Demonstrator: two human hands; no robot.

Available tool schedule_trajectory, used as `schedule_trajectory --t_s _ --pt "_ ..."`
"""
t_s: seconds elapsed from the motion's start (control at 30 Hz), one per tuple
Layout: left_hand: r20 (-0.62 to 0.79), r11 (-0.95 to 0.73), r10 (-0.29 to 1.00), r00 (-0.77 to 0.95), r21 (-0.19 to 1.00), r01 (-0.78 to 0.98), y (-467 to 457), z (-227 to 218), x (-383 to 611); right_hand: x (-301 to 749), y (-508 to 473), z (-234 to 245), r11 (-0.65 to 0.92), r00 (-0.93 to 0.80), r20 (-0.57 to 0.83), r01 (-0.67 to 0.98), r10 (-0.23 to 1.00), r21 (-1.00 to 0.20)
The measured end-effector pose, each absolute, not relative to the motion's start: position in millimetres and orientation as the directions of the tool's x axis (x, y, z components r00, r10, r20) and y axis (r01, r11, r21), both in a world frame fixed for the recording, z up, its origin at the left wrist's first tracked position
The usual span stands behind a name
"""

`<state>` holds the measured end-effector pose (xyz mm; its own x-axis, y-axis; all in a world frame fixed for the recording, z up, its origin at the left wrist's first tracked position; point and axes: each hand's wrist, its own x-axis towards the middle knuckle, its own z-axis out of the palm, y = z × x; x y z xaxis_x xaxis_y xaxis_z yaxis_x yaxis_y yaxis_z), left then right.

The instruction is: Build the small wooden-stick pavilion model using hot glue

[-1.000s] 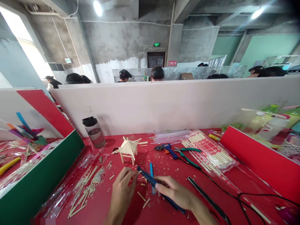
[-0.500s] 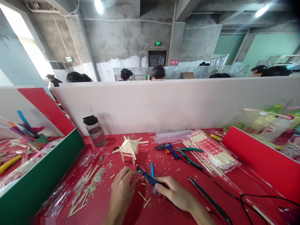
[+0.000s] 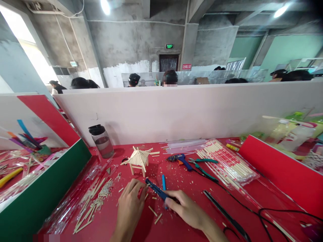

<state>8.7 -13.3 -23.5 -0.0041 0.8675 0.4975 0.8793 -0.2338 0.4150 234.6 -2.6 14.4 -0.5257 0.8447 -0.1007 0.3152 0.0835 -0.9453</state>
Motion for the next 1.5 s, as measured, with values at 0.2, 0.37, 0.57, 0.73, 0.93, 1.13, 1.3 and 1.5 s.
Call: schedule_trajectory --t_s 0.2,0.37,0.57,0.73,0.93,1.13,1.3,1.5 --pt "0.494 -0.245 0.869 0.005 0.423 0.872 -13 -25 8 232 -4 15 0.091 -0.527 -0.087 0.304 0.845 -0.948" --pt "0.507 -0.260 0.862 0.016 0.414 0.872 -13 -24 9 232 -4 14 0.093 -0.524 -0.086 0.306 0.847 -0.948" --pt "0.516 -0.266 0.857 0.015 0.418 0.869 -13 -22 9 232 -4 13 0.093 -0.523 -0.090 0.313 0.847 -0.945" --pt "0.520 -0.272 0.854 0.009 0.433 0.859 -12 -22 9 233 -4 15 0.085 -0.520 -0.101 0.321 0.848 -0.943" --pt "0.519 -0.272 0.855 0.015 0.424 0.864 -13 -23 9 232 -5 14 0.090 -0.517 -0.102 0.333 0.850 -0.939" --pt "0.532 -0.281 0.846 0.029 0.399 0.873 -13 -21 10 233 -5 17 0.112 -0.517 -0.087 0.341 0.852 -0.934" --pt "0.511 -0.249 0.859 0.022 0.381 0.890 -14 -25 9 229 -7 19 0.197 -0.541 -0.027 0.351 0.841 -0.915" --pt "0.501 -0.245 0.865 0.028 0.372 0.896 -14 -29 8 221 -12 8 0.249 -0.466 -0.008 0.486 0.885 -0.838"
